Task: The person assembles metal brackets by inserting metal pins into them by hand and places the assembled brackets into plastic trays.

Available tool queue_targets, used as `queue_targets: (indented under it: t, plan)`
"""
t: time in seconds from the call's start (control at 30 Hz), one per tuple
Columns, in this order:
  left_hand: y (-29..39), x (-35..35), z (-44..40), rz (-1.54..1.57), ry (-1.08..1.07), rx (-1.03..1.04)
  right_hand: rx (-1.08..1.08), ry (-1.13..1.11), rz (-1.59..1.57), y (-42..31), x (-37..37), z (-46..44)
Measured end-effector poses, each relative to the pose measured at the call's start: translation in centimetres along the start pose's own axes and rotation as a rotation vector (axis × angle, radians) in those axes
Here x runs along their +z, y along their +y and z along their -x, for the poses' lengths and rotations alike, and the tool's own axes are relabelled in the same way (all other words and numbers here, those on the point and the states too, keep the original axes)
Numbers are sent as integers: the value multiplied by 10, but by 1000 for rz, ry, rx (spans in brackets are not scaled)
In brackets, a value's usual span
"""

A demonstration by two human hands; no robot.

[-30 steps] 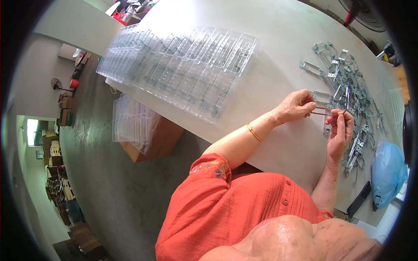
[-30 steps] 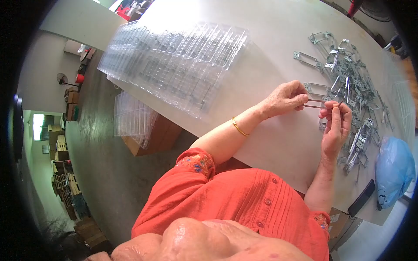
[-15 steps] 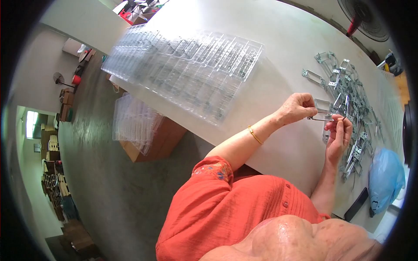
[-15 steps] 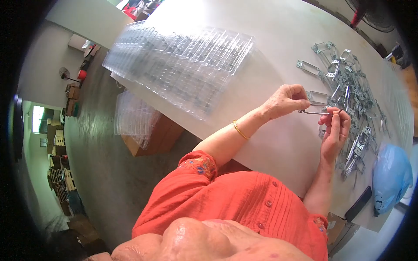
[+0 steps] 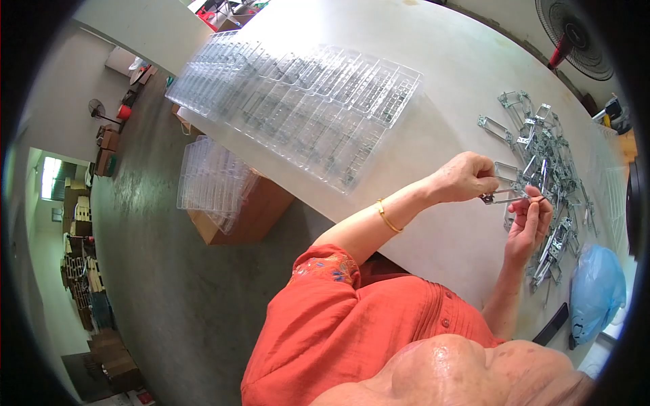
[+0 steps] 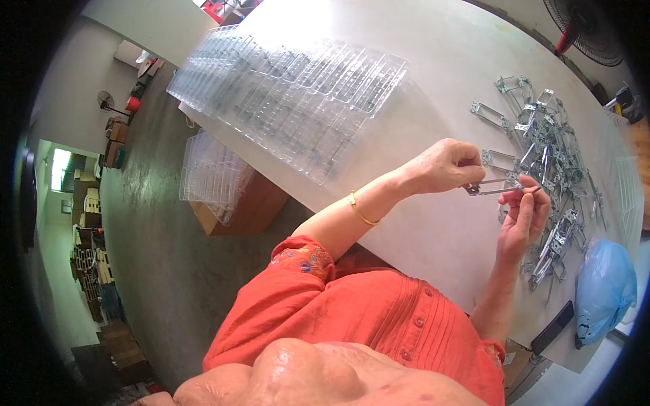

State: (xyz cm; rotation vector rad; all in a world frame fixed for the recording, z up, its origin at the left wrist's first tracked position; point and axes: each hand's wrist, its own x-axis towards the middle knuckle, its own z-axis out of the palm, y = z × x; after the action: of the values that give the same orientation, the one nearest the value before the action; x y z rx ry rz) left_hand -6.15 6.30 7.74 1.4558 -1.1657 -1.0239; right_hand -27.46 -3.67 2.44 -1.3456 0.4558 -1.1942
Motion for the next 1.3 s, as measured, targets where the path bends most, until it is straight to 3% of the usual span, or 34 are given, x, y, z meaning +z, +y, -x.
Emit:
queue_targets:
  t: [0.1, 0.27, 0.47, 0.57, 0.9, 1.3]
  plan:
    - [6, -15, 23, -42, 92, 54, -9, -11, 12, -4, 17, 2]
    - [2, -69, 75, -469, 456, 355, 99, -222, 104, 7, 18, 14]
    - [6, -163, 149, -804, 939, 307, 236, -408, 182, 20, 33, 32]
    - [-11, -209, 178, -1052, 1048, 242, 228, -454, 226, 31, 38, 37]
    - [-65, -278, 196, -1211, 1100, 71, 361, -387, 358, 30, 45, 39]
    - [-91, -277, 192, -1287, 1034, -73, 408, -360, 380, 32, 67, 46]
